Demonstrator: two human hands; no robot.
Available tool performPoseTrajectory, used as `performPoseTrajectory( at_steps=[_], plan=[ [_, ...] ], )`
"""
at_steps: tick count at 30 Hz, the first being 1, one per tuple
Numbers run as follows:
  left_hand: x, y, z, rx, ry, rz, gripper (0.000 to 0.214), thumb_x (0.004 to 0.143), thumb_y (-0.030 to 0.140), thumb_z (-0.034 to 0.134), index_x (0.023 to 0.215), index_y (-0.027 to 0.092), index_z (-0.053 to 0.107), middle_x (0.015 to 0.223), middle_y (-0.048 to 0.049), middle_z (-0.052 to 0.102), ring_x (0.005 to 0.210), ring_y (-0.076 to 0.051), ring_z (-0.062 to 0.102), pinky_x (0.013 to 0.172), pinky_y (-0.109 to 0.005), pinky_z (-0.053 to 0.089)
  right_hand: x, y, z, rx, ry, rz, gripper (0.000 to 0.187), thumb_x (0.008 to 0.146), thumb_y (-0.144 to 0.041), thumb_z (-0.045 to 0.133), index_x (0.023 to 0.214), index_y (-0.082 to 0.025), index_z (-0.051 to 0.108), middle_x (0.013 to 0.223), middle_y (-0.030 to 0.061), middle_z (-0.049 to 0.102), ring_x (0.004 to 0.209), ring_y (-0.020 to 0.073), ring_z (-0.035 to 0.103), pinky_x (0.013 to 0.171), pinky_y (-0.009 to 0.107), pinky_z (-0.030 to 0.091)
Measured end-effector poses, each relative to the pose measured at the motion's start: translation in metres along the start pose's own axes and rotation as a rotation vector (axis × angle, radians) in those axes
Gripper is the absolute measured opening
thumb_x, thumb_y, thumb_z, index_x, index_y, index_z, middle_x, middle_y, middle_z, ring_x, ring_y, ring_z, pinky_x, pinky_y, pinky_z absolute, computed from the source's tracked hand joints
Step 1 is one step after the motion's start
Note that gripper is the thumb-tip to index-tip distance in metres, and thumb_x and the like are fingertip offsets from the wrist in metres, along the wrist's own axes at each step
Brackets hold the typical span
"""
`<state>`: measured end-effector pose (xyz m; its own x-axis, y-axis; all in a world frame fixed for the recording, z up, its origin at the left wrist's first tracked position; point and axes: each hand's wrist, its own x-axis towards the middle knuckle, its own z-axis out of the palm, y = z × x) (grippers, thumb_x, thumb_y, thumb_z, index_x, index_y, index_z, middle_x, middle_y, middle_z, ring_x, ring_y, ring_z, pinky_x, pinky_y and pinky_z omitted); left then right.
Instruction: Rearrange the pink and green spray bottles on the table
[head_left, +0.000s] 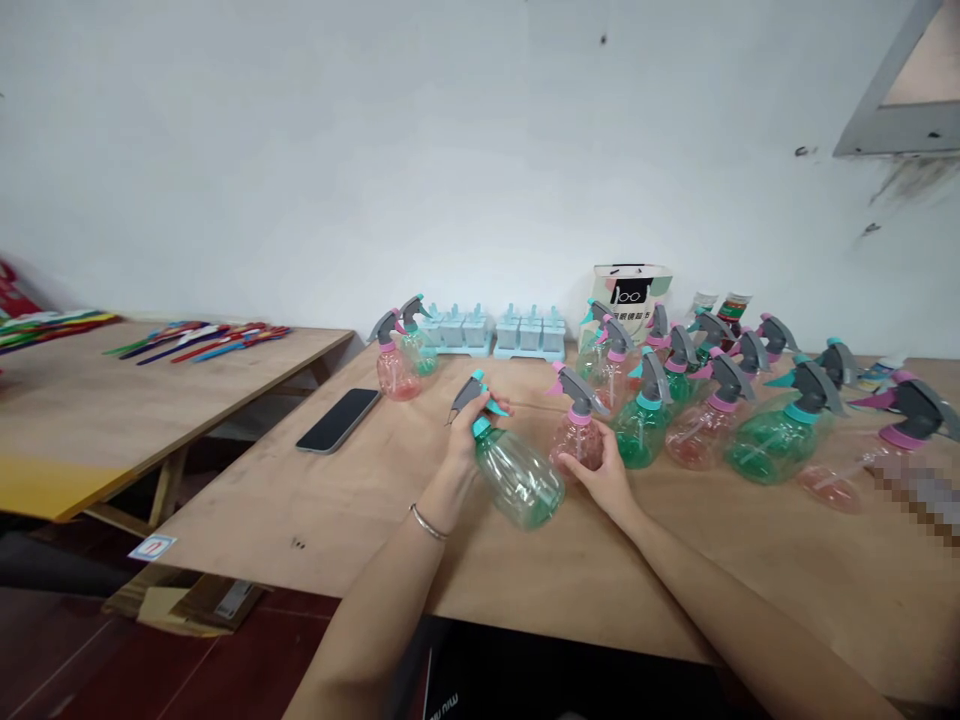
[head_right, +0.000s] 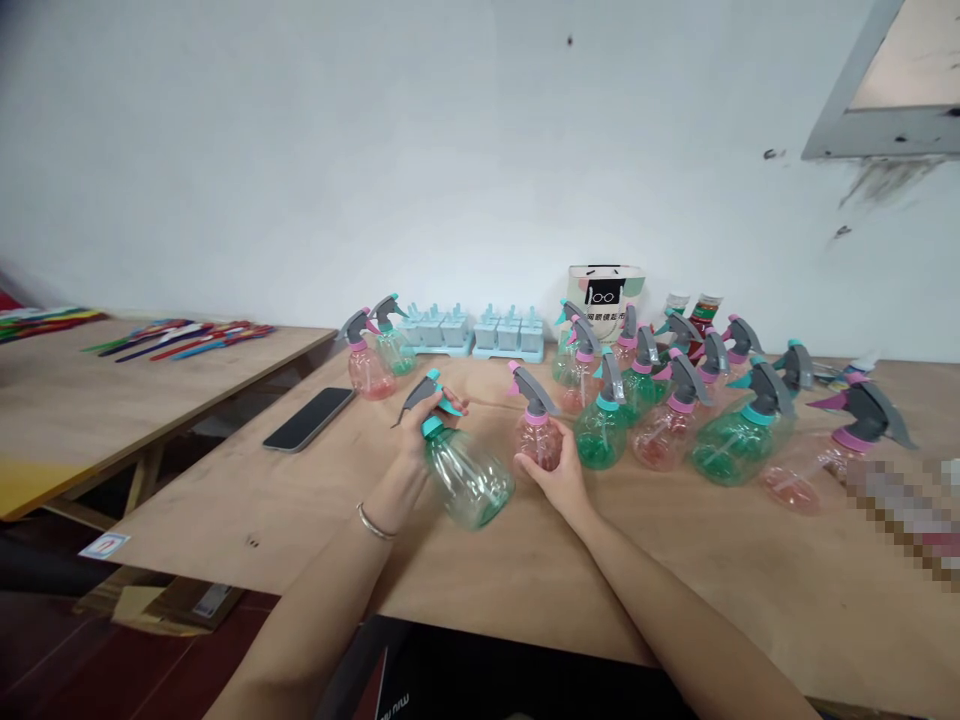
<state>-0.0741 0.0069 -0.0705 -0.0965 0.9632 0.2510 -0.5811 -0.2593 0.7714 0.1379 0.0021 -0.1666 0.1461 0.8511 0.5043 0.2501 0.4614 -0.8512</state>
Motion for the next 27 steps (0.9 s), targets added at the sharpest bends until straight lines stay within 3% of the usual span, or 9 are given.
performPoseTrajectory(
  at_steps=[3, 7, 9, 14, 18, 21, 23, 27],
  plan=[
    [0.0, 0.0, 0.0, 0.065, 0.016, -0.004, 0.024, 0.064, 0.037, 0.08, 0.065, 0.018, 0.064, 0.062, 0.0008, 0.065, 0.063, -0.014, 0.065, 0.083, -0.031, 0.054, 0.0, 0.0, 0.0, -0.004, -0.003, 0.013, 0.079, 0.065, -0.055, 0.082, 0.128, -0.022, 0.05, 0.133, 0.0146, 0.062, 0.125, 0.0331, 0.059, 0.11, 0.053, 0.045],
    [-0.005, 0.004, 0.005, 0.027, -0.071, -0.114, 0.028, 0.064, 0.035, 0.082, 0.083, 0.018, 0.071, 0.089, -0.0046, 0.075, 0.092, -0.021, 0.071, 0.093, -0.034, 0.052, 0.0, -0.001, 0.0, -0.01, -0.017, 0.014, 0.08, 0.066, -0.057, 0.081, 0.129, -0.022, 0.049, 0.134, 0.0147, 0.061, 0.126, 0.0331, 0.059, 0.11, 0.053, 0.045],
    [-0.007, 0.004, 0.006, 0.039, -0.074, -0.071, 0.027, 0.065, 0.036, 0.081, 0.084, 0.019, 0.071, 0.09, -0.0042, 0.075, 0.093, -0.021, 0.071, 0.094, -0.034, 0.052, 0.0, -0.001, 0.0, -0.013, -0.015, 0.004, 0.08, 0.066, -0.058, 0.081, 0.13, -0.022, 0.049, 0.134, 0.0145, 0.061, 0.126, 0.0329, 0.058, 0.11, 0.053, 0.044],
    [-0.005, 0.002, -0.001, 0.3, -0.047, 0.062, 0.027, 0.071, 0.043, 0.077, 0.064, 0.02, 0.066, 0.065, -0.0016, 0.066, 0.07, -0.018, 0.065, 0.082, -0.031, 0.051, -0.001, 0.002, 0.001, -0.016, -0.015, -0.011, 0.079, 0.065, -0.058, 0.081, 0.129, -0.022, 0.05, 0.133, 0.014, 0.062, 0.125, 0.0323, 0.06, 0.11, 0.053, 0.045],
    [0.003, 0.017, -0.012, 0.409, -0.008, 0.231, 0.02, 0.074, 0.04, 0.077, 0.079, 0.021, 0.073, 0.078, -0.0021, 0.07, 0.086, -0.022, 0.066, 0.091, -0.032, 0.049, -0.001, 0.004, 0.002, -0.005, -0.016, 0.001, 0.079, 0.066, -0.057, 0.081, 0.129, -0.022, 0.05, 0.134, 0.0146, 0.061, 0.126, 0.033, 0.059, 0.111, 0.055, 0.044],
    [0.014, 0.037, -0.032, 0.624, 0.1, 0.366, 0.023, 0.07, 0.031, 0.081, 0.09, 0.02, 0.075, 0.082, -0.0025, 0.069, 0.084, -0.021, 0.064, 0.086, -0.03, 0.048, -0.001, 0.005, 0.002, 0.001, -0.02, 0.005, 0.079, 0.066, -0.056, 0.081, 0.13, -0.021, 0.049, 0.135, 0.0157, 0.06, 0.127, 0.0337, 0.058, 0.112, 0.056, 0.042],
    [0.023, 0.049, -0.051, 0.765, 0.238, 0.417, 0.026, 0.067, 0.025, 0.081, 0.091, 0.019, 0.074, 0.08, -0.0021, 0.067, 0.077, -0.019, 0.063, 0.082, -0.03, 0.048, -0.001, 0.005, 0.002, 0.002, -0.024, 0.006, 0.079, 0.066, -0.056, 0.082, 0.129, -0.022, 0.049, 0.135, 0.0157, 0.06, 0.127, 0.0338, 0.058, 0.112, 0.056, 0.042],
    [0.037, 0.066, -0.093, 1.057, 0.505, 0.4, 0.027, 0.071, 0.029, 0.076, 0.094, 0.018, 0.07, 0.077, -0.0025, 0.067, 0.083, -0.023, 0.066, 0.085, -0.035, 0.048, -0.001, 0.004, 0.002, 0.01, -0.034, 0.015, 0.079, 0.066, -0.056, 0.081, 0.129, -0.022, 0.048, 0.136, 0.0153, 0.06, 0.127, 0.0336, 0.059, 0.112, 0.056, 0.043]
  ],
)
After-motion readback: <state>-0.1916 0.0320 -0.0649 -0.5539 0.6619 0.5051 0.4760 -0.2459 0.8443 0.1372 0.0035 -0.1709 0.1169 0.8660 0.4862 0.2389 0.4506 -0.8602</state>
